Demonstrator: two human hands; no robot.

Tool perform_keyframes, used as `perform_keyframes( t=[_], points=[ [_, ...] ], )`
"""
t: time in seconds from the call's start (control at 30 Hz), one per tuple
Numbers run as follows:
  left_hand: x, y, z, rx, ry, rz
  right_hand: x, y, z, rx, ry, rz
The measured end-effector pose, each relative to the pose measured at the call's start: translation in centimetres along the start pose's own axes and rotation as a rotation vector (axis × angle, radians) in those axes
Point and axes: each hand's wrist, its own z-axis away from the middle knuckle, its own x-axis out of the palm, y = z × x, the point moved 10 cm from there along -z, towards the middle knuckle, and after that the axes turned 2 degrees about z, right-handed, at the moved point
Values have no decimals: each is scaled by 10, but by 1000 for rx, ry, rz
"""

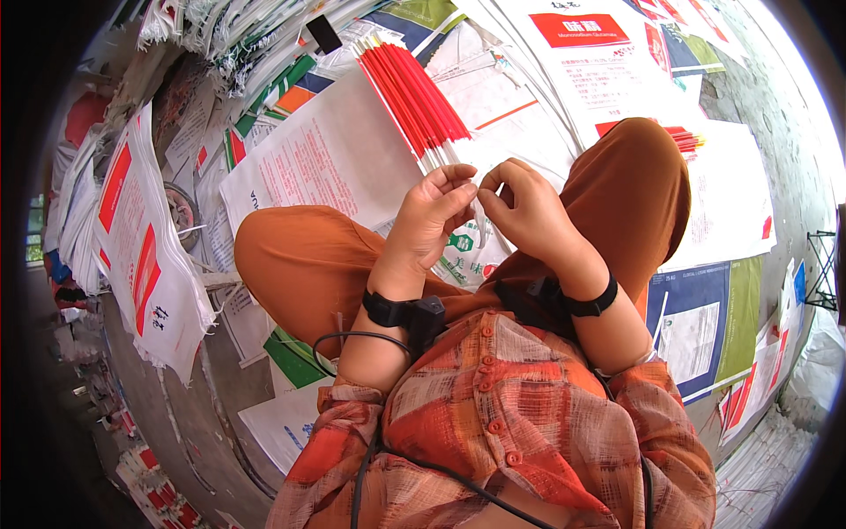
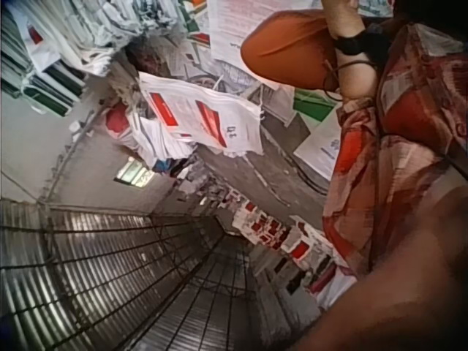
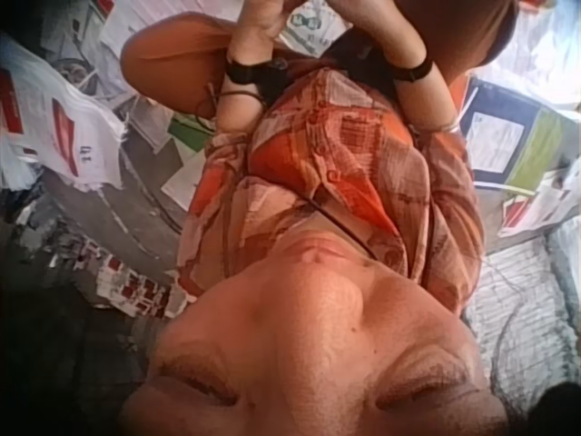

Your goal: Manually organizing and bundling plastic industrial sacks with ties.

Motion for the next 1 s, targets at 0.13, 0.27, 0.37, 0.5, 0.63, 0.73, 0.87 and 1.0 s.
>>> perform_keyframes(
  t=[0.13, 0.27, 0.37, 0.5, 0.63, 0.73, 0.87, 1.0],
  points=[
    [-15, 5, -4, 102, 80, 18, -2, 1, 0, -3, 23, -19],
    [-10, 5, 1, 43, 110, -33, -6, 3, -1, -18, 47, -34],
    [7, -8, 3, -47, -41, -182, -6, 4, -2, 27, 40, -23],
    [1, -5, 0, -9, -31, -183, -7, 6, -2, 16, 64, 7],
    [1, -1, 1, 23, 7, -86, -8, 5, -2, 21, 67, 11],
    [2, 0, 1, 48, -30, -43, -7, 4, -2, 33, 65, 4],
    [6, 2, 2, 60, -5, -42, -8, 3, -1, 25, 72, -1],
    [6, 2, 2, 40, -3, -78, -8, 3, -1, 29, 70, -9]
  ],
)
